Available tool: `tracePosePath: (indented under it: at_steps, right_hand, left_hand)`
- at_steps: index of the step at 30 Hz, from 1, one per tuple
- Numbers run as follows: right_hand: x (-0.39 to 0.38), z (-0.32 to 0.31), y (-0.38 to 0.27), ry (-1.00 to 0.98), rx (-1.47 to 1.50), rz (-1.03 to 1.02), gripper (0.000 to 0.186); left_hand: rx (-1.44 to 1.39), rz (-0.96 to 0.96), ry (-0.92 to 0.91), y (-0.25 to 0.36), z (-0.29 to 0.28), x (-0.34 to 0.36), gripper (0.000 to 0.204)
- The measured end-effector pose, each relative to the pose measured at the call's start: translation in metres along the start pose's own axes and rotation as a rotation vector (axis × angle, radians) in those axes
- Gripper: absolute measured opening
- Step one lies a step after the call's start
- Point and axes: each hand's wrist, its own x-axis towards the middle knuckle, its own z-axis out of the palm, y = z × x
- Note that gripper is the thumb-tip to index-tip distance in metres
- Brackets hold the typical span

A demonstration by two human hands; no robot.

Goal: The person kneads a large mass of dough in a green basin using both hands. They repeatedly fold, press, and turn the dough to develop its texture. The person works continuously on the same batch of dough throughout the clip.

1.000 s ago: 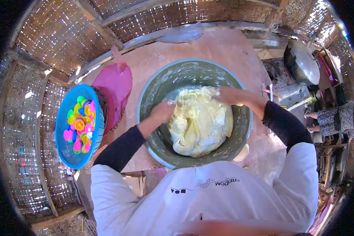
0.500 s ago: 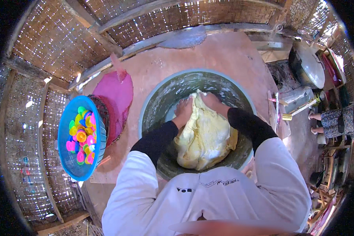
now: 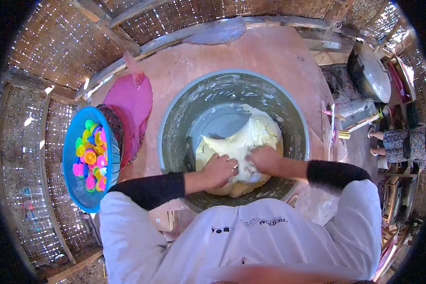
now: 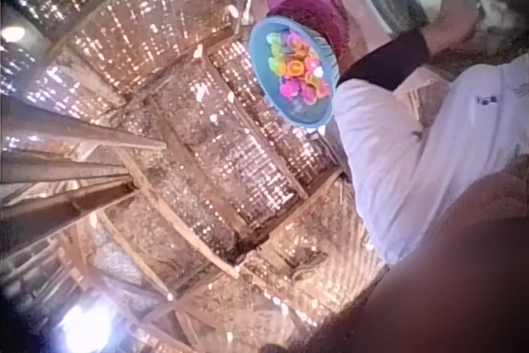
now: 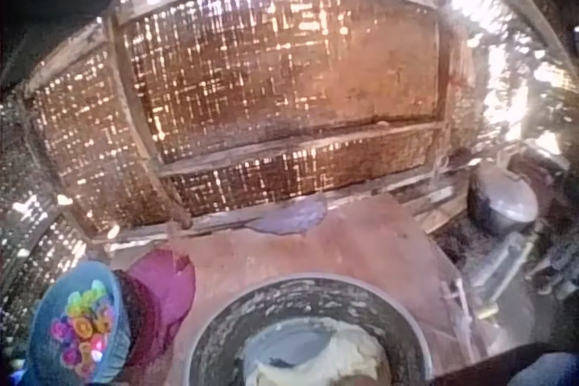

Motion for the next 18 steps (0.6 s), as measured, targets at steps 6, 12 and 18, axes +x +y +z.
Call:
tracePosePath:
  at_steps: [6,12,18]
  right_hand:
    - [0.088,0.020,0.020,0.097,-0.073,0.071,0.014]
    - [0.064,-0.002,0.036,-0.274,0.040,-0.163,0.016]
    - [-0.041,-0.060,0.018,0.345,0.645,0.335,0.039]
  left_hand:
    - [-0.155,-0.155,-0.154,-0.052,0.011,0.050,0.039]
    - [-0.138,0.076,-0.004,-0.047,-0.001,0.017,0.048]
    - [-0.246,-0.350,0.203,-0.087,-0.127,-0.002,0.041]
